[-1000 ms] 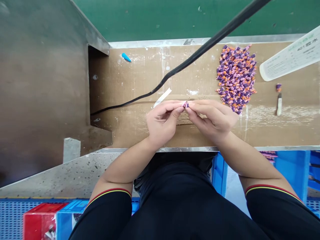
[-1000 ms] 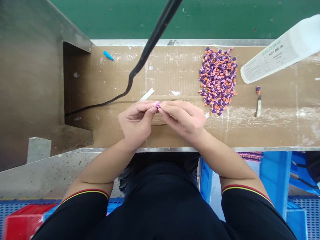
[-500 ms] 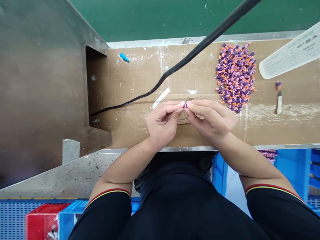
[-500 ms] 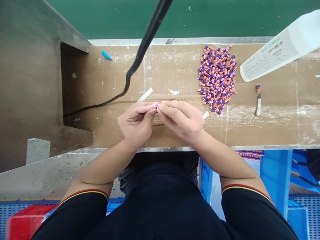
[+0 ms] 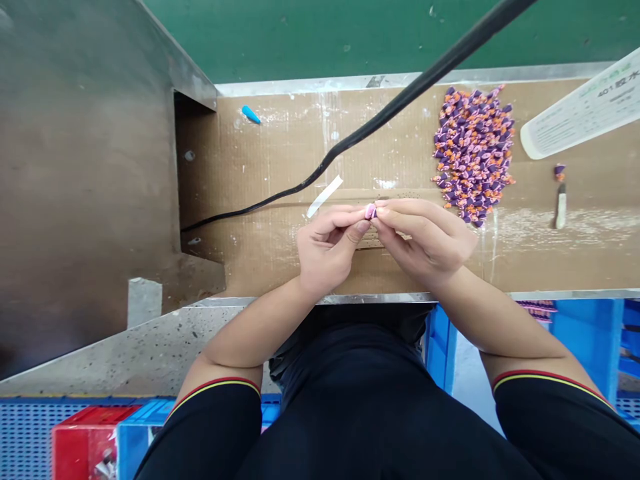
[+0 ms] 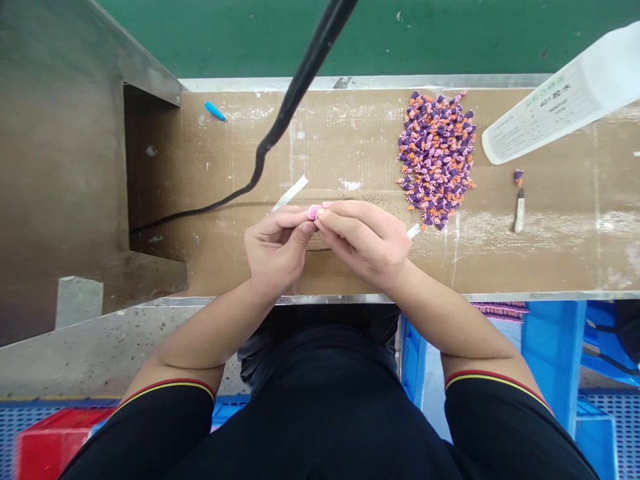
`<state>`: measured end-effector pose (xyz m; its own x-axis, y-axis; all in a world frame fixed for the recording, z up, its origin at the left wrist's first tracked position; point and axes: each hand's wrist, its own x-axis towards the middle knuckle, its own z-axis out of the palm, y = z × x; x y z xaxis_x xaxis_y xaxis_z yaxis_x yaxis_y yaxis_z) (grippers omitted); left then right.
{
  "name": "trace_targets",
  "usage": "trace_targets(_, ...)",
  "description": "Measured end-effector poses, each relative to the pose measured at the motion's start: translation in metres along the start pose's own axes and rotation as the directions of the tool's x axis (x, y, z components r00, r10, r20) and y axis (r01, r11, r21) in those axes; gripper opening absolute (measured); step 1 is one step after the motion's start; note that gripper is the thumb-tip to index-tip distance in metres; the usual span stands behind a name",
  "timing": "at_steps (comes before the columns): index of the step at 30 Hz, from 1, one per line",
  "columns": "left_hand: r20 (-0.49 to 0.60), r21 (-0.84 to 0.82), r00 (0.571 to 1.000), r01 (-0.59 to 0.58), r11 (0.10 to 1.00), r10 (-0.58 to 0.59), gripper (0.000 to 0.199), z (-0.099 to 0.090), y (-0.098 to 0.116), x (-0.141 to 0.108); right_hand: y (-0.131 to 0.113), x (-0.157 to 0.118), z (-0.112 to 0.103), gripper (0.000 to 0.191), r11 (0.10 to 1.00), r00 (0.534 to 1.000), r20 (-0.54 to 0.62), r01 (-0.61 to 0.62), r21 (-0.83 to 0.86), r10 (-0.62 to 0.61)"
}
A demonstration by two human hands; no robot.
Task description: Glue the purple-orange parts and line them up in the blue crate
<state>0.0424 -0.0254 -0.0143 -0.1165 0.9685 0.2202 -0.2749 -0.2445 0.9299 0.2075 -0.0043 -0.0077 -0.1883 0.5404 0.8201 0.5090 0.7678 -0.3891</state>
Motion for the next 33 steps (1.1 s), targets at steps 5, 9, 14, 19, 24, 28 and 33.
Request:
trace_targets(5, -0.011, -0.015, 0.997, 0.076, 0.997, -0.076, 0.019, 0.001, 0.002, -0.001, 0.002, 0.001, 0.003, 0.016, 1.0, 1.0, -0.01, 0.0, -0.003, 0.0)
trace_targets(9, 0.017, 0.017, 0.997, 0.076, 0.997, -0.076, 0.022, -0.001, 0.002, -0.002, 0.005, 0.001, 0.005, 0.028, 0.999, 0.999, -0.041, 0.033, 0.042, -0.031)
trace_targets(14, 0.034, 0.016, 0.999, 0.04, 0.999, -0.04, 0.019, -0.003, -0.003, -0.002, 0.004, -0.001, 0.003, 0.031, 0.999, 1.0, -0.011, 0.012, 0.046, -0.012)
trace_targets(19, 0.037, -0.009, 0.999, 0.004, 1.0, -0.004, 0.016, -0.003, -0.008, -0.002, 0.002, -0.001, 0.003, 0.021, 1.0, 1.0, -0.003, 0.016, 0.01, -0.016)
trace_targets(24, 0.037, -0.042, 0.998, 0.056, 0.998, -0.055, 0.019, -0.003, -0.013, -0.002, 0.005, -0.001, 0.008, 0.024, 0.999, 0.998, -0.062, 0.013, 0.051, -0.01)
trace_targets(28, 0.069, -0.119, 0.985, 0.168, 0.979, -0.161, 0.032, -0.002, -0.019, -0.002, 0.01, -0.004, 0.01, 0.022, 0.999, 0.998, -0.062, 0.004, 0.044, -0.001)
trace_targets(33, 0.065, -0.2, 0.982, 0.184, 0.962, -0.175, 0.033, 0.0, -0.02, -0.001, 0.01, -0.003, 0.012, 0.006, 0.997, 0.998, -0.057, -0.005, -0.071, 0.001)
